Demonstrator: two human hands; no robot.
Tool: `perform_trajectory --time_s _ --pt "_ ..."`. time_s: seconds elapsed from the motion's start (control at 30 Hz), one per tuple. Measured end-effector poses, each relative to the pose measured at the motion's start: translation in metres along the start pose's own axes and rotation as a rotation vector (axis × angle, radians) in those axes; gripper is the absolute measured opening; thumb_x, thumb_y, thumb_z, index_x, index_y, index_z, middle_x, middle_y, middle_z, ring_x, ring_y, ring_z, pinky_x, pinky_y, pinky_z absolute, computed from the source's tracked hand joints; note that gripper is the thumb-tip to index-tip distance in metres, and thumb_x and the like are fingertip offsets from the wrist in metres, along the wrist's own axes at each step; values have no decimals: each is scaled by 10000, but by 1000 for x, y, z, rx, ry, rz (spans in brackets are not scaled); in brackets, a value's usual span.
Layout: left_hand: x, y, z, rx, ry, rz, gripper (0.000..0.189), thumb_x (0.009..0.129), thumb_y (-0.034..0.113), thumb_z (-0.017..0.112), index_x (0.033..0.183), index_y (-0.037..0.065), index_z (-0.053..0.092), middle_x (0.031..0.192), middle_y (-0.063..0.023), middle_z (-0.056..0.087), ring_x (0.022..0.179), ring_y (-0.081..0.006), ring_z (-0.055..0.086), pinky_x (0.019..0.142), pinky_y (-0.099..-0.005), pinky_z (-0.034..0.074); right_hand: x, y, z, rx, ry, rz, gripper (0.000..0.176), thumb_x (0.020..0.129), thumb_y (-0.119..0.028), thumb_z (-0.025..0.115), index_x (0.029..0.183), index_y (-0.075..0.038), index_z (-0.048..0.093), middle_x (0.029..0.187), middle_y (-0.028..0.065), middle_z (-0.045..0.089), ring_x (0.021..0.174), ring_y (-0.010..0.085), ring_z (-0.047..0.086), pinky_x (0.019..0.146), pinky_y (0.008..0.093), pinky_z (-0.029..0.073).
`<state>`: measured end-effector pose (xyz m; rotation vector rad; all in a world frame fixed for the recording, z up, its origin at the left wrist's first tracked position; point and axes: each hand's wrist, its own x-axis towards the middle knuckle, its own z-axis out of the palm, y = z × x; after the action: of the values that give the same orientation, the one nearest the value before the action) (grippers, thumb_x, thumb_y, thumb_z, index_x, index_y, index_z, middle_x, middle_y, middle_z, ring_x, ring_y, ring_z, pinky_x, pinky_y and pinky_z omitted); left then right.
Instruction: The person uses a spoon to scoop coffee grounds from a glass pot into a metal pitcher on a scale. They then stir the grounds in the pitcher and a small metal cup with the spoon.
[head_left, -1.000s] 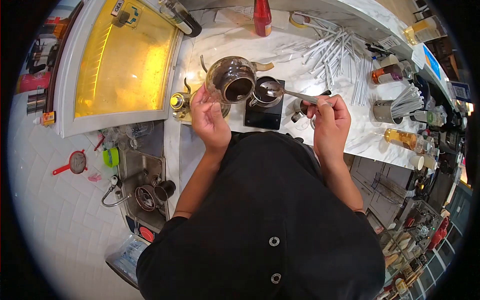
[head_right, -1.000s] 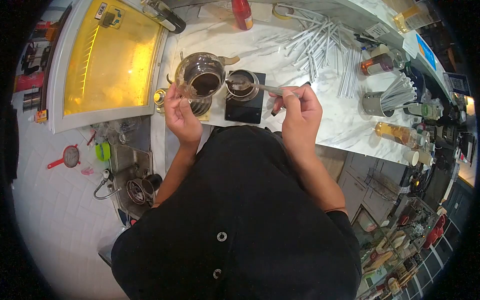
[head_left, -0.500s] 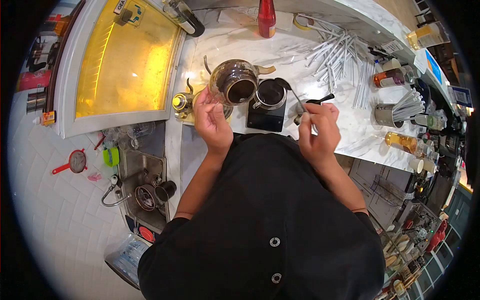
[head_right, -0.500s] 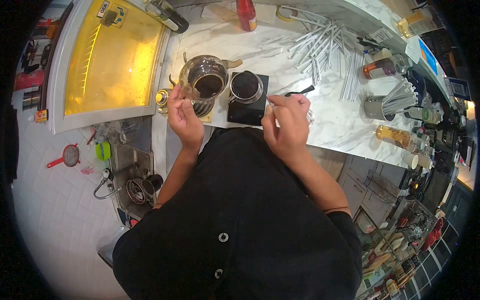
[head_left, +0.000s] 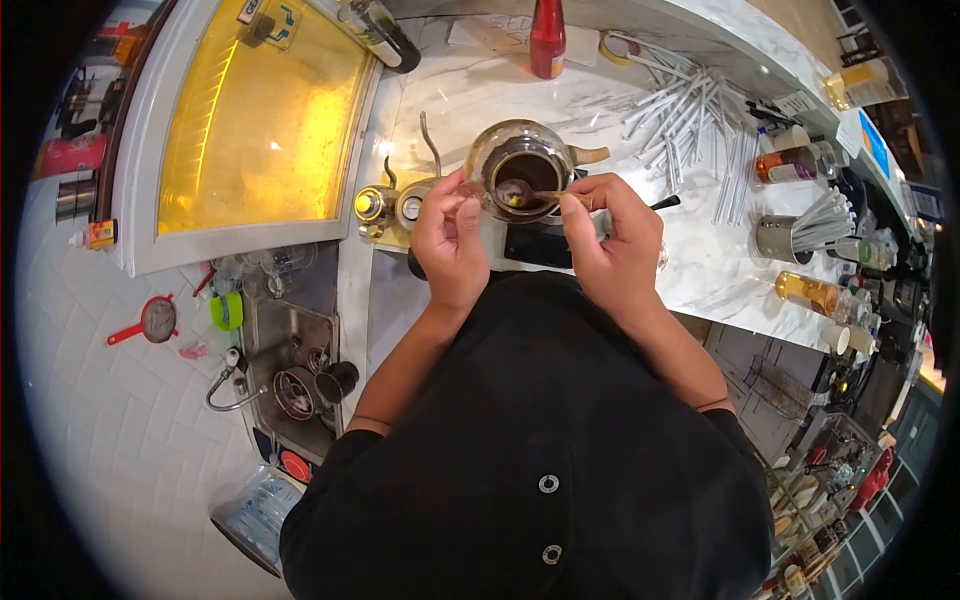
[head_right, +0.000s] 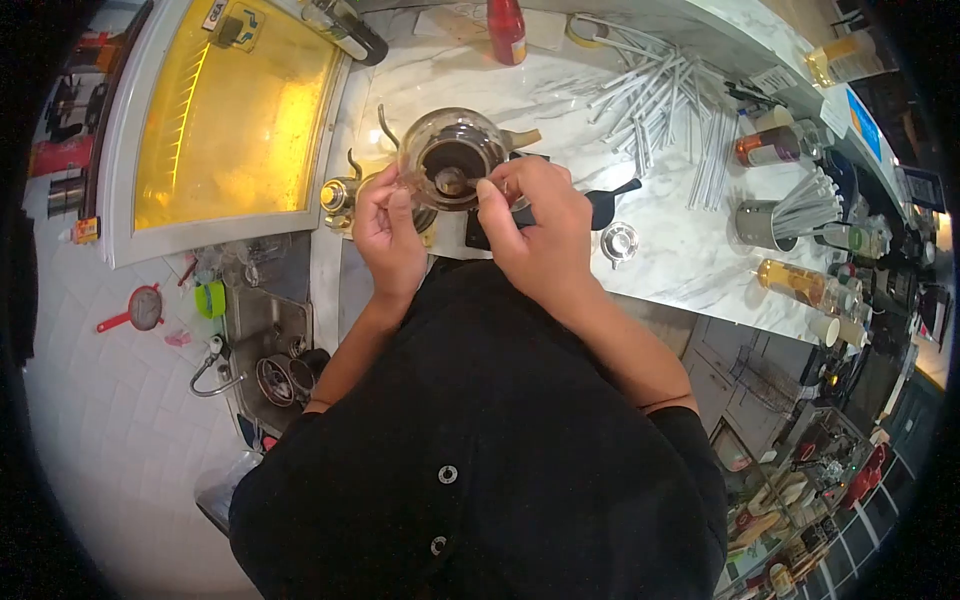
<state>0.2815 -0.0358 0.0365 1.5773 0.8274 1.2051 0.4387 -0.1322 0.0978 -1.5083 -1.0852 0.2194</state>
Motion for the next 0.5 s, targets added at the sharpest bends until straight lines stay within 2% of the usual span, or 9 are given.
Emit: perform_trajectory --time_s 0.07,0.17,0.23,0.27,0.33,0.37,0.47,0.5 --pt "1 -8 -2 -8 3 13 190 1058 153 627 1058 -37 615 1297 -185 662 996 -130 660 838 -262 532 2 -1 -1 -38 -36 64 134 848 -55 781 856 -41 647 807 85 679 679 222 618 702 336 468" --pt "5 -10 2 -52 19 -82 194 1060 146 622 1081 -46 621 1304 -180 657 952 -122 653 823 -258 532 -1 7 -7 -6 17 81 155 860 -91 802 879 -32 660 827 75 685 684 183 619 679 317 472" --pt "14 -12 6 -151 56 -232 205 1066 164 619 1090 -39 633 1255 -153 675 912 -106 640 823 -274 537 -1 7 -17 0 47 107 151 866 -88 798 888 -26 663 840 74 684 686 166 614 668 303 470" --pt "21 -16 7 -154 50 -231 205 1066 164 619 1090 -39 633 1255 -153 675 912 -106 640 823 -274 537 -3 6 -24 7 73 131 147 872 -85 794 898 -20 665 852 73 684 689 148 609 656 290 469" --pt "39 -27 8 -113 -13 -279 226 1071 201 619 1077 -24 640 1133 -103 694 870 -94 629 805 -285 544 -9 8 -37 0 81 118 129 897 -70 772 920 -4 664 865 68 681 700 122 597 646 273 462" --pt "48 -30 14 -124 1 -297 241 1075 230 614 1057 -8 643 1012 -58 685 848 -90 624 793 -277 541 -12 9 -43 34 104 153 111 912 -61 757 922 -3 662 873 66 681 707 114 593 652 268 463" --pt "77 -47 21 -105 -84 -356 233 1093 235 575 1007 22 613 999 -58 687 919 -121 665 859 -316 582 -22 15 -62 91 148 187 62 964 -47 703 962 -1 661 911 51 682 746 88 584 675 257 468" --pt "86 -55 24 -65 -102 -374 245 1082 248 592 956 38 596 949 -48 672 896 -120 660 856 -320 581 -25 16 -68 169 204 289 61 977 -52 690 991 -1 660 928 45 682 765 85 583 694 254 470"
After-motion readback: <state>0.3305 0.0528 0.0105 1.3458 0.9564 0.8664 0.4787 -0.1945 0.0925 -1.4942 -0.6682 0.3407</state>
